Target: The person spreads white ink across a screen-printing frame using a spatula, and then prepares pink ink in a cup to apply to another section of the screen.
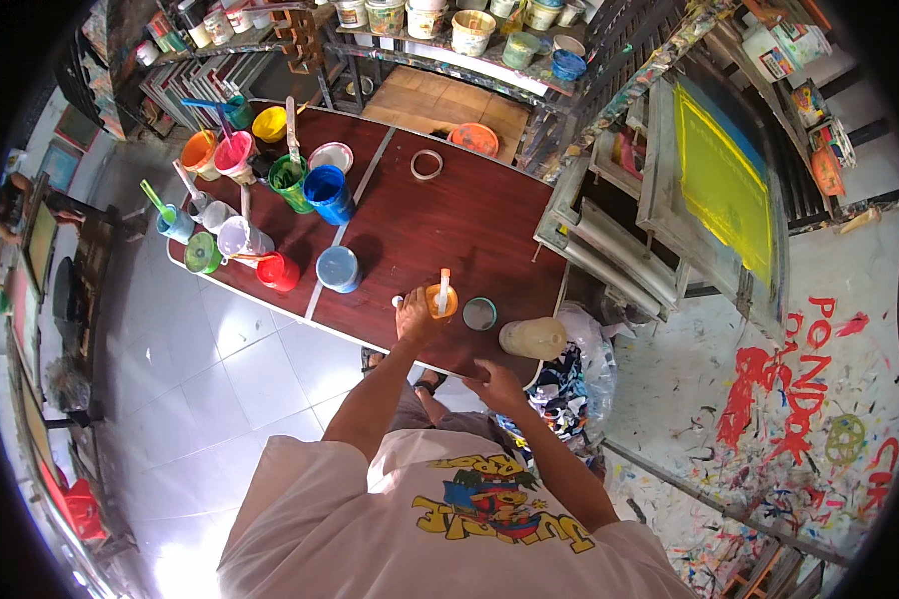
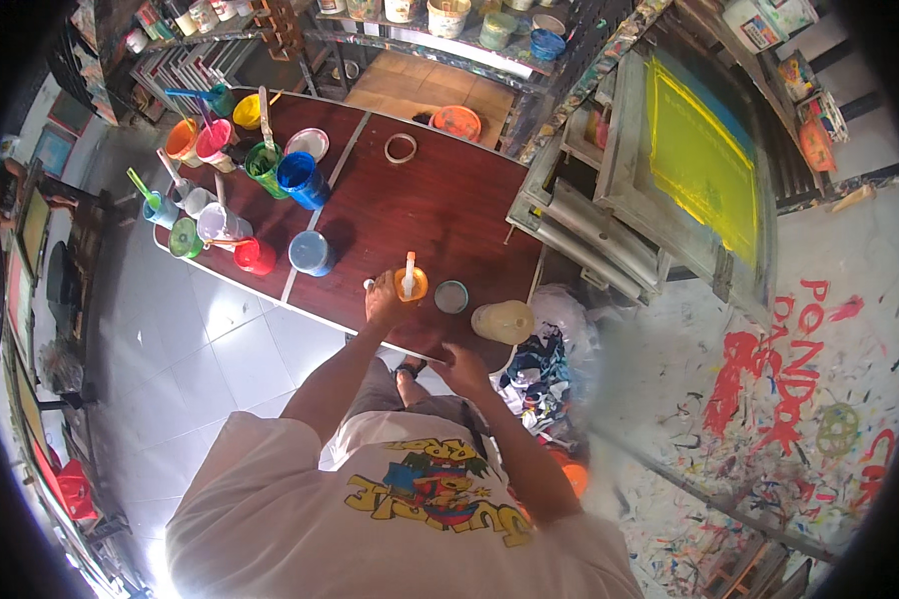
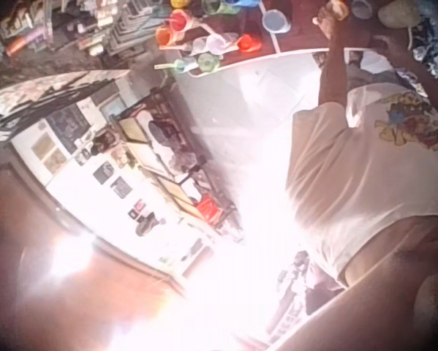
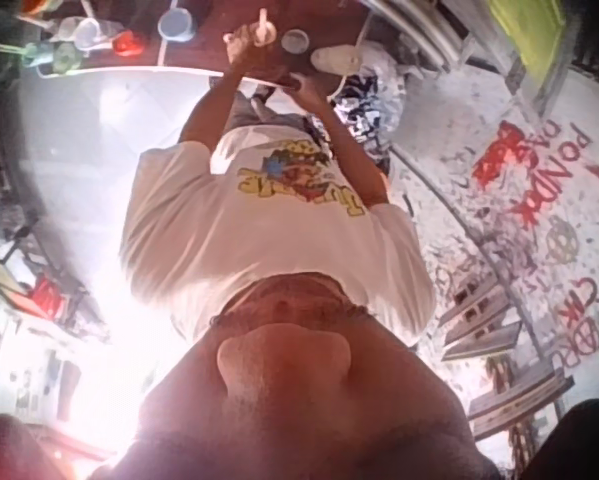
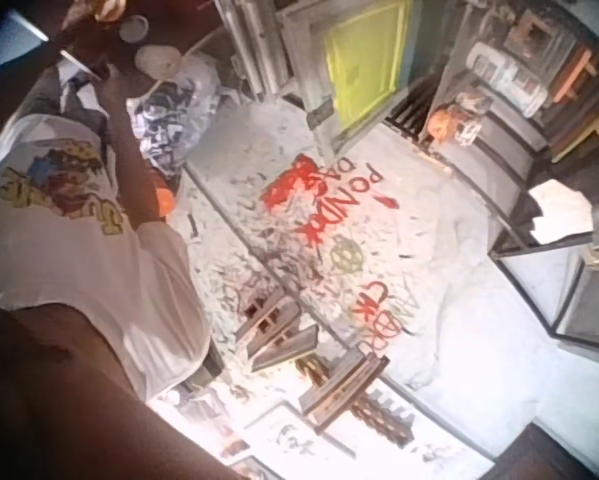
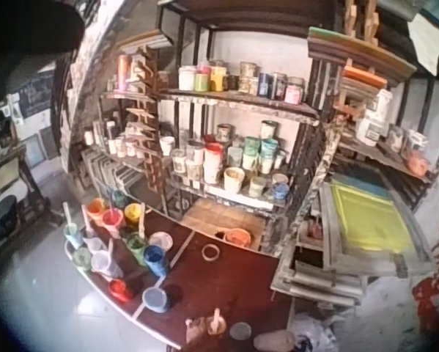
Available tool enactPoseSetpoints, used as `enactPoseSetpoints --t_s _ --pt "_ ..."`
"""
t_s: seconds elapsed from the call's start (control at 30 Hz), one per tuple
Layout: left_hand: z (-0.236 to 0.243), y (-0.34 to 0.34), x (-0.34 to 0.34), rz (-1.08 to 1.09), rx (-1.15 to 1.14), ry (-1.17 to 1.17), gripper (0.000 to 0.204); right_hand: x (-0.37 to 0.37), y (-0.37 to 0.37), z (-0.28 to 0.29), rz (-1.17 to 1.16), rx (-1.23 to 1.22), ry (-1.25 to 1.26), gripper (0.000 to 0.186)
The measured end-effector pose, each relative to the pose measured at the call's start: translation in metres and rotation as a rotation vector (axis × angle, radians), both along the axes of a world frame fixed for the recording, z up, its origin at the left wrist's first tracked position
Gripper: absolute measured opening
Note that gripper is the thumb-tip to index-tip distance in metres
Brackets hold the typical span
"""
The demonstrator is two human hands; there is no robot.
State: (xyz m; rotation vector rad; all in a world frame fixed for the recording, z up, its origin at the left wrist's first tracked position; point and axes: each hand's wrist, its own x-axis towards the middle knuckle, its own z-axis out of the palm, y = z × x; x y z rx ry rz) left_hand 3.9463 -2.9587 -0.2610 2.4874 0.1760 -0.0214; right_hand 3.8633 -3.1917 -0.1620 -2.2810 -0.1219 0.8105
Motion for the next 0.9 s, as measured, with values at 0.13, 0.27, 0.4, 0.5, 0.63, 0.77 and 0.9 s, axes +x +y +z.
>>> enactPoseSetpoints --t_s 0.13,0.27,0.4,0.5,0.63,0.77,0.9 --pt "0.024 -0.014 -0.016 0.006 0.049 -0.072 0.078 0.037 0.05 0.011 -0.2 0.044 -0.438 0.068" --pt "0.058 -0.023 -0.054 0.074 0.144 -0.034 0.072 0.053 0.076 0.023 -0.181 0.168 -0.497 0.062" --pt "0.094 -0.011 -0.093 0.18 0.061 0.059 0.079 0.045 0.088 0.027 -0.163 0.364 -0.498 0.066" --pt "0.085 0.016 -0.122 0.196 -0.109 0.113 0.084 0.034 0.1 0.05 -0.114 0.442 -0.291 0.062" --pt "0.164 0.04 -0.126 0.103 -0.345 0.257 0.082 0.029 0.096 0.062 -0.09 0.533 -0.143 0.05" --pt "0.194 0.064 -0.13 0.044 -0.447 0.218 0.085 0.037 0.109 0.111 -0.03 0.581 -0.1 0.045" --pt "0.218 0.091 -0.119 0.025 -0.6 0.15 0.086 0.054 0.129 0.14 0.05 0.582 -0.169 0.045"
